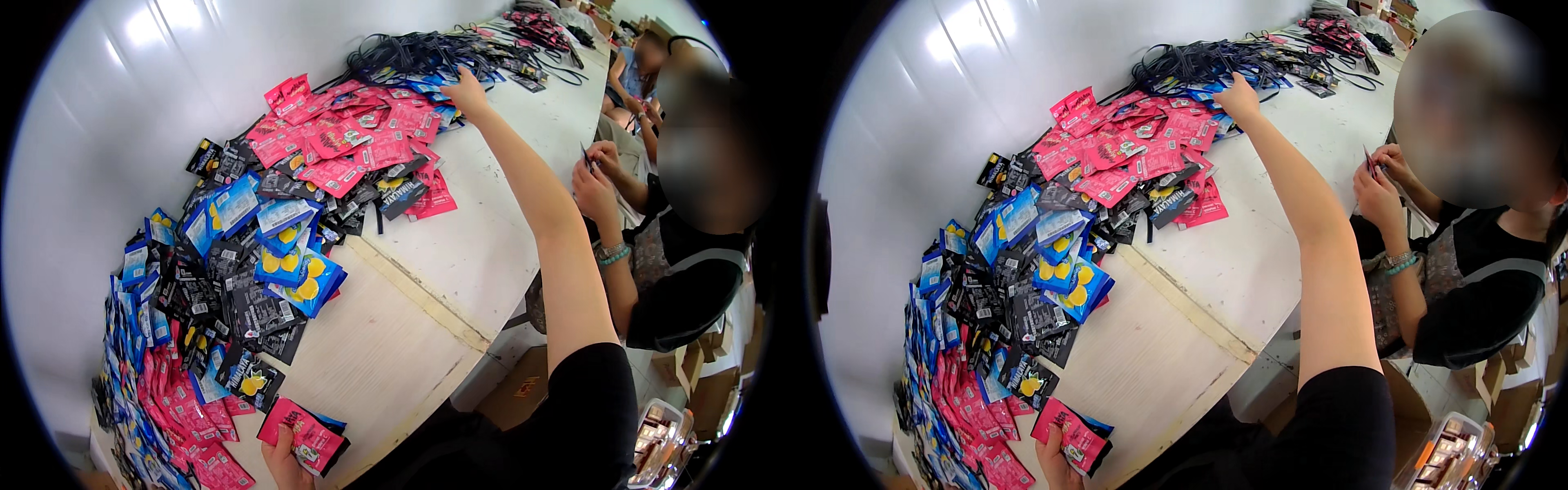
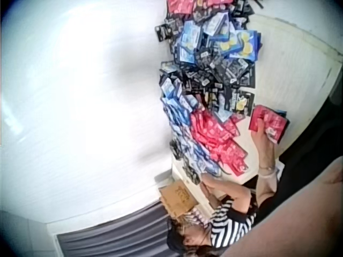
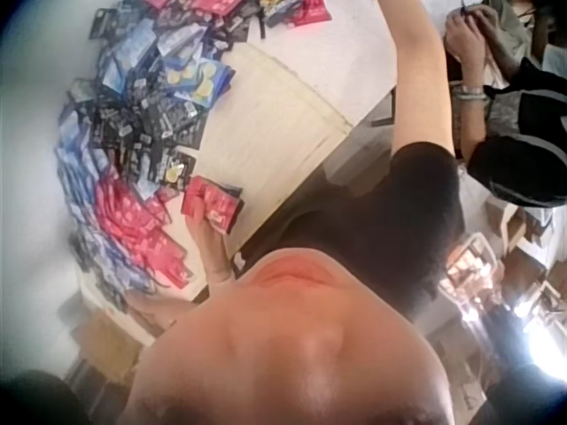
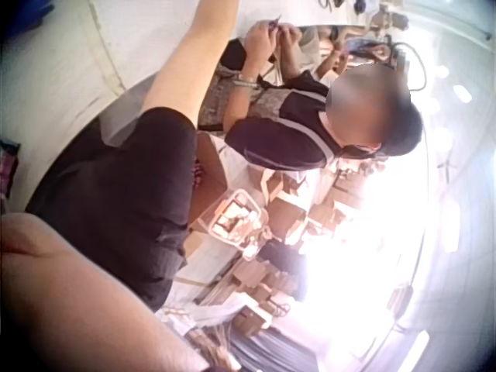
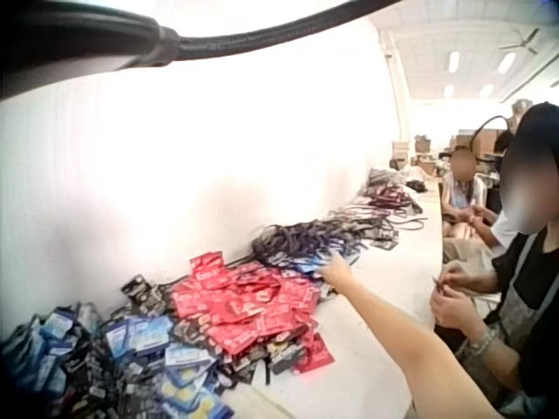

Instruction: The person repeatedly picks up two small pink packets of candy from a table and secures them together using a blue rubber band. The person ties the band around the packets and places the finished bundle on the table, repeating this process for multiple units.

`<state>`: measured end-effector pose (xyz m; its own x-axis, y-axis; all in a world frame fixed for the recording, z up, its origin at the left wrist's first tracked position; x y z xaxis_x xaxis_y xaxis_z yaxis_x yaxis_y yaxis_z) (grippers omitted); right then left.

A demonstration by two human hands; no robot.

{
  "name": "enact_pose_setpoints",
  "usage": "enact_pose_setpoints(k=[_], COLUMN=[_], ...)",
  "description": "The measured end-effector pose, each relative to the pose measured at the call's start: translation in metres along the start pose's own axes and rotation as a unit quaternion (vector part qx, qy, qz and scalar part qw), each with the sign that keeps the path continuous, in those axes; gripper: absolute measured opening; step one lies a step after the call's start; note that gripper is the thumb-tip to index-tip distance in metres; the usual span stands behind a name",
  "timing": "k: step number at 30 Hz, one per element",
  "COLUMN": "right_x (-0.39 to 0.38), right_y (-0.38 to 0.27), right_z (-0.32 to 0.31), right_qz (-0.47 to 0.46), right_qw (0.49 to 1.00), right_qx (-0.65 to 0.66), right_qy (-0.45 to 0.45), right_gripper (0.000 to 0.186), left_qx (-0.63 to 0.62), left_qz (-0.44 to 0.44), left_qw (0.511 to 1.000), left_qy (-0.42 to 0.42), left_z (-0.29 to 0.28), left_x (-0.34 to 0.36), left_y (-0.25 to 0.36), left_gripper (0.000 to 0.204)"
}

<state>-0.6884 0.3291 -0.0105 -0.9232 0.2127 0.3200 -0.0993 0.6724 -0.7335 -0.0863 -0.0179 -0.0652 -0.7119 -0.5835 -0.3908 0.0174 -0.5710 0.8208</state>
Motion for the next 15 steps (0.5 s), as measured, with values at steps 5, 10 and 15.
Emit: enact_pose_setpoints(k=[5,10,15], right_x=[-0.002,-0.001,-0.014], right_y=[-0.001,-0.001,-0.002], right_z=[-0.003,0.001,0.010], right_qz=[0.032,0.011,-0.102], right_qw=[0.998,1.000,0.991], right_qx=[0.036,0.013,-0.085], right_qy=[-0.032,-0.026,0.014], right_gripper=[0.082,0.081,0.079], left_qx=[0.025,-0.020,0.009], left_qz=[-0.028,0.020,-0.032], left_qw=[0.999,1.000,0.999], left_qy=[-0.005,-0.002,0.002], left_z=[0.006,-0.006,0.008], left_x=[-0.006,0.003,-0.006], left_y=[0.003,-0.005,-0.003], left_gripper=[0.035,0.026,0.033])
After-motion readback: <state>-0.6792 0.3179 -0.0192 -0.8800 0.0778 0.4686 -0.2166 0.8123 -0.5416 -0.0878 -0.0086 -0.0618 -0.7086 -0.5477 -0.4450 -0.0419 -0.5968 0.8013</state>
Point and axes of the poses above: each hand's wrist, its own x-axis towards the middle knuckle, its own z-axis out of the palm, y = z × x, the point moved 4 cm from there along x, towards the middle knuckle, and after that the axes turned 9 degrees about -x, right-handed, at the moved point
